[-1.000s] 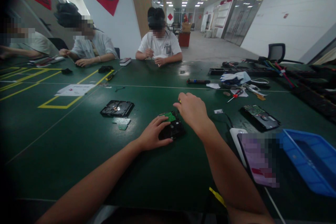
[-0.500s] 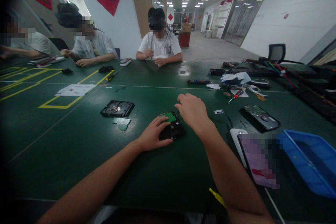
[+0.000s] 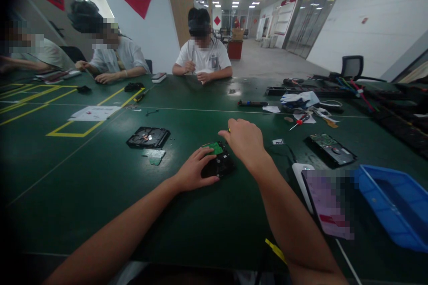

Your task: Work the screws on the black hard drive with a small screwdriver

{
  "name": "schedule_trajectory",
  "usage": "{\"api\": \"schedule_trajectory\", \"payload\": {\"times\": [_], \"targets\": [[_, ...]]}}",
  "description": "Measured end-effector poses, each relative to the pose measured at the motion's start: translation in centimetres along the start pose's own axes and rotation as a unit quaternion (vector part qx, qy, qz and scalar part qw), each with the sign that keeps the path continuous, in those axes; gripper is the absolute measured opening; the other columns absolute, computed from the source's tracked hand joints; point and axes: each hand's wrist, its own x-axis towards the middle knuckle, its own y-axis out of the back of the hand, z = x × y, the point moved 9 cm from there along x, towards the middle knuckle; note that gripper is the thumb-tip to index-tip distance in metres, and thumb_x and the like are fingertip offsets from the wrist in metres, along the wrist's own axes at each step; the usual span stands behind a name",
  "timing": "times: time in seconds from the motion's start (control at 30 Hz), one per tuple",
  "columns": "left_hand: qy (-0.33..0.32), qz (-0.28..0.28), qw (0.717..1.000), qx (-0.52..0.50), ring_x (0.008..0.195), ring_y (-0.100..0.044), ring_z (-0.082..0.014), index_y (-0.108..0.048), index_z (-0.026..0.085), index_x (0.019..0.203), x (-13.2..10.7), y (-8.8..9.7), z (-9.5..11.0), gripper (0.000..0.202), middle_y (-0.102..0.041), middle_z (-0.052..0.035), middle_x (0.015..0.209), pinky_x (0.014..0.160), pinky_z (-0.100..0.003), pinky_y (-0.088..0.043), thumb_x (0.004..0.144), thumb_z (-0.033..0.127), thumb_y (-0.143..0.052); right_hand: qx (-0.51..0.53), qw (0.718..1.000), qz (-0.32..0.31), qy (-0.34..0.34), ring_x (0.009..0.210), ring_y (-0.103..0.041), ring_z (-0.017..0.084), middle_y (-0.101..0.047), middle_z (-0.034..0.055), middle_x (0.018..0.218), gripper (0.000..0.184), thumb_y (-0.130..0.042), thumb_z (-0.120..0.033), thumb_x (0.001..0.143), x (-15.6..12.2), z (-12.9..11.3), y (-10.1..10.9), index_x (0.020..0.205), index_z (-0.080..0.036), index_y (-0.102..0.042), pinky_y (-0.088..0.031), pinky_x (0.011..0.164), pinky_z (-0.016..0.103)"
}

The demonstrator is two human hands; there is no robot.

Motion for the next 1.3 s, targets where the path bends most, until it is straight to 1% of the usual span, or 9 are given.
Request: {"api": "schedule_trajectory", "payload": {"times": [0.1, 0.2, 0.37, 0.5, 0.63, 0.77, 0.97, 1.13, 1.3], "targets": [[0.001, 0.001, 1.0, -0.002, 0.15, -0.044, -0.039, -0.056, 0.021, 0.149, 0.0, 0.0, 0.0, 0.081, -0.051, -0.0163, 0.156, 0.129, -0.061, -0.032, 0.086, 0.068, -0.075, 0.021, 1.0, 0.006, 0.022, 0.085, -0.07, 0.025, -0.076, 0.0106, 0.1, 0.023, -0.068, -0.041, 0.1, 0.0, -0.1, -0.1, 0.104, -0.02, -0.075, -0.043, 0.068, 0.034], [0.002, 0.001, 1.0, -0.006, 0.15, -0.044, -0.0391, -0.056, 0.023, 0.149, 0.0, 0.0, -0.1, 0.082, -0.051, -0.0155, 0.156, 0.129, -0.062, -0.032, 0.085, 0.068, -0.076, 0.064, 0.996, 0.013, 0.061, 0.092, -0.071, 0.025, -0.077, 0.01, 0.107, 0.016, -0.07, -0.027, 0.097, 0.0, -0.5, -0.3, 0.11, -0.02, -0.075, -0.049, 0.079, 0.035], [0.004, 0.002, 1.0, -0.007, 0.149, -0.045, -0.0395, -0.056, 0.023, 0.149, 0.0, 0.0, 0.0, 0.081, -0.052, -0.0156, 0.155, 0.128, -0.062, -0.033, 0.084, 0.067, -0.077, 0.132, 0.985, 0.009, 0.108, 0.109, -0.072, 0.028, -0.077, 0.0143, 0.118, 0.024, -0.063, -0.017, 0.098, -0.1, -1.2, -0.2, 0.118, -0.014, -0.076, -0.052, 0.099, 0.041], [0.0, 0.0, 1.0, 0.0, 0.15, -0.045, -0.039, -0.057, 0.022, 0.148, 0.1, 0.0, 0.1, 0.08, -0.052, -0.0159, 0.155, 0.129, -0.062, -0.032, 0.085, 0.068, -0.075, 0.145, 0.98, 0.006, 0.137, 0.115, -0.07, 0.028, -0.075, 0.0169, 0.123, 0.031, -0.052, -0.013, 0.1, -0.4, -1.7, 0.1, 0.12, -0.01, -0.075, -0.051, 0.106, 0.042], [-0.002, -0.001, 1.0, 0.003, 0.149, -0.044, -0.0393, -0.057, 0.02, 0.147, 0.1, 0.1, 0.2, 0.08, -0.052, -0.0172, 0.154, 0.129, -0.061, -0.031, 0.086, 0.068, -0.074, 0.149, 0.979, 0.002, 0.142, 0.114, -0.07, 0.027, -0.076, 0.0142, 0.123, 0.03, -0.052, -0.01, 0.099, -0.5, -1.6, 0.1, 0.121, -0.013, -0.073, -0.051, 0.103, 0.041], [-0.001, 0.0, 1.0, 0.0, 0.149, -0.045, -0.0395, -0.056, 0.021, 0.148, 0.0, 0.2, 0.1, 0.079, -0.052, -0.0165, 0.155, 0.128, -0.061, -0.032, 0.086, 0.068, -0.074, 0.14, 0.983, 0.003, 0.116, 0.103, -0.071, 0.026, -0.077, 0.012, 0.114, 0.024, -0.055, -0.01, 0.098, -0.3, -1.0, 0.0, 0.116, -0.016, -0.071, -0.051, 0.095, 0.04], [0.003, -0.009, 1.0, 0.002, 0.15, -0.043, -0.0393, -0.056, 0.022, 0.148, 0.0, -0.1, -0.1, 0.081, -0.052, -0.0159, 0.155, 0.129, -0.06, -0.032, 0.086, 0.071, -0.073, 0.107, 0.991, 0.008, 0.083, 0.096, -0.07, 0.026, -0.077, 0.011, 0.104, 0.011, -0.065, -0.021, 0.1, -0.1, -0.5, 0.1, 0.107, -0.017, -0.072, -0.048, 0.086, 0.037], [0.001, -0.005, 1.0, 0.001, 0.15, -0.043, -0.0398, -0.056, 0.022, 0.148, 0.0, -0.1, 0.0, 0.081, -0.052, -0.0162, 0.155, 0.129, -0.061, -0.032, 0.085, 0.07, -0.074, 0.087, 0.995, 0.02, 0.047, 0.09, -0.068, 0.024, -0.076, 0.0096, 0.099, 0.016, -0.065, -0.033, 0.101, 0.1, -0.2, 0.1, 0.102, -0.019, -0.073, -0.046, 0.078, 0.035], [0.001, -0.001, 1.0, -0.009, 0.15, -0.044, -0.0397, -0.056, 0.024, 0.148, 0.0, 0.1, 0.1, 0.079, -0.052, -0.0154, 0.156, 0.128, -0.063, -0.032, 0.085, 0.068, -0.076, 0.067, 0.996, 0.041, 0.032, 0.085, -0.066, 0.023, -0.073, 0.0096, 0.098, 0.022, -0.062, -0.038, 0.102, 0.1, -0.1, 0.5, 0.1, -0.021, -0.076, -0.044, 0.074, 0.034]]}}
